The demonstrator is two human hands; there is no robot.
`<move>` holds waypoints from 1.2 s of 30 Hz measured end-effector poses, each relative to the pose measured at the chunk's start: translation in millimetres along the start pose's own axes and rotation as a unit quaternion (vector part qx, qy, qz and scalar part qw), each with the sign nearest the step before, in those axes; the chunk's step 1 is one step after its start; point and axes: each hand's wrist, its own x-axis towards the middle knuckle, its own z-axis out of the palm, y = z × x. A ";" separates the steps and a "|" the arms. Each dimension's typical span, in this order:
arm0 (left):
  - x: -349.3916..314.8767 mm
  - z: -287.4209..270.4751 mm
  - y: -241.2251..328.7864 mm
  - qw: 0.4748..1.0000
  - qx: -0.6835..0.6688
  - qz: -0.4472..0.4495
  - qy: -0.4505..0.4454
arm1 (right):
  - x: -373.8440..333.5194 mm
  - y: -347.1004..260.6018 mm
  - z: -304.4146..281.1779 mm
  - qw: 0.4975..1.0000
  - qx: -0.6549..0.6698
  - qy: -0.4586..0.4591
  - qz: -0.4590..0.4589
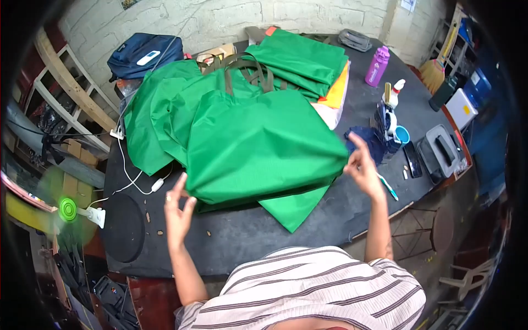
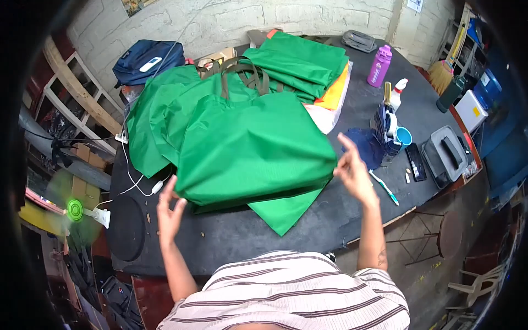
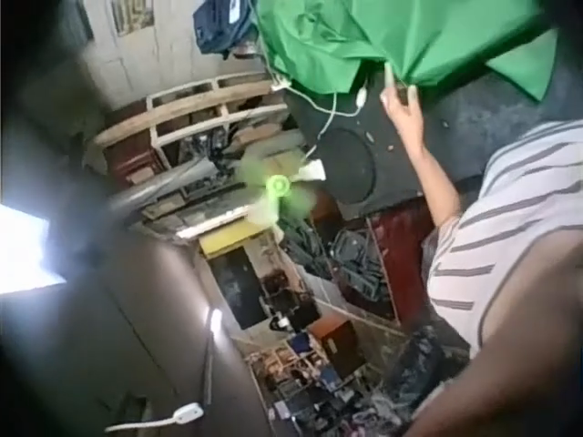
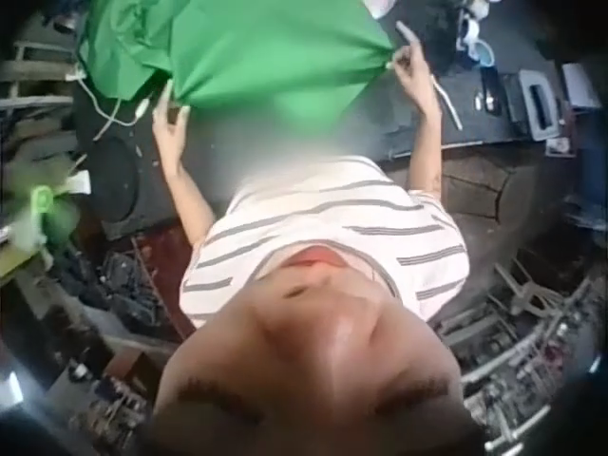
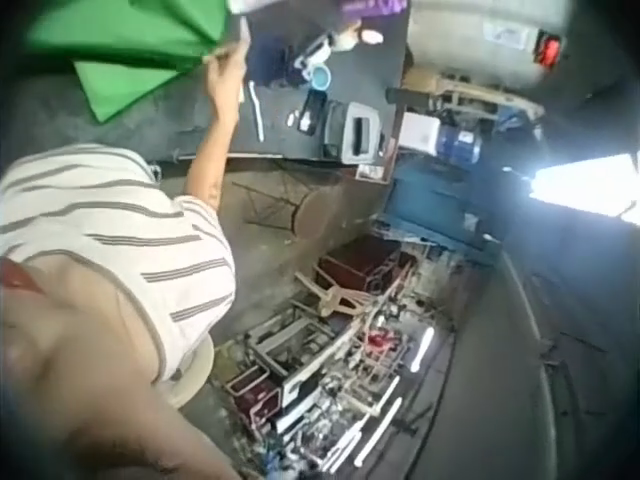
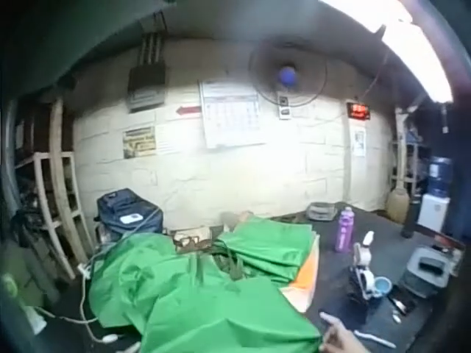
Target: Inspecting green fabric tote bags, cleaning them with a rag, and trimming loose threads with nippers.
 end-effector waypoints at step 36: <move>7.1 7.7 5.6 0.935 -0.326 -0.140 -0.024 | 6.6 42.7 0.4 0.921 0.336 0.043 0.189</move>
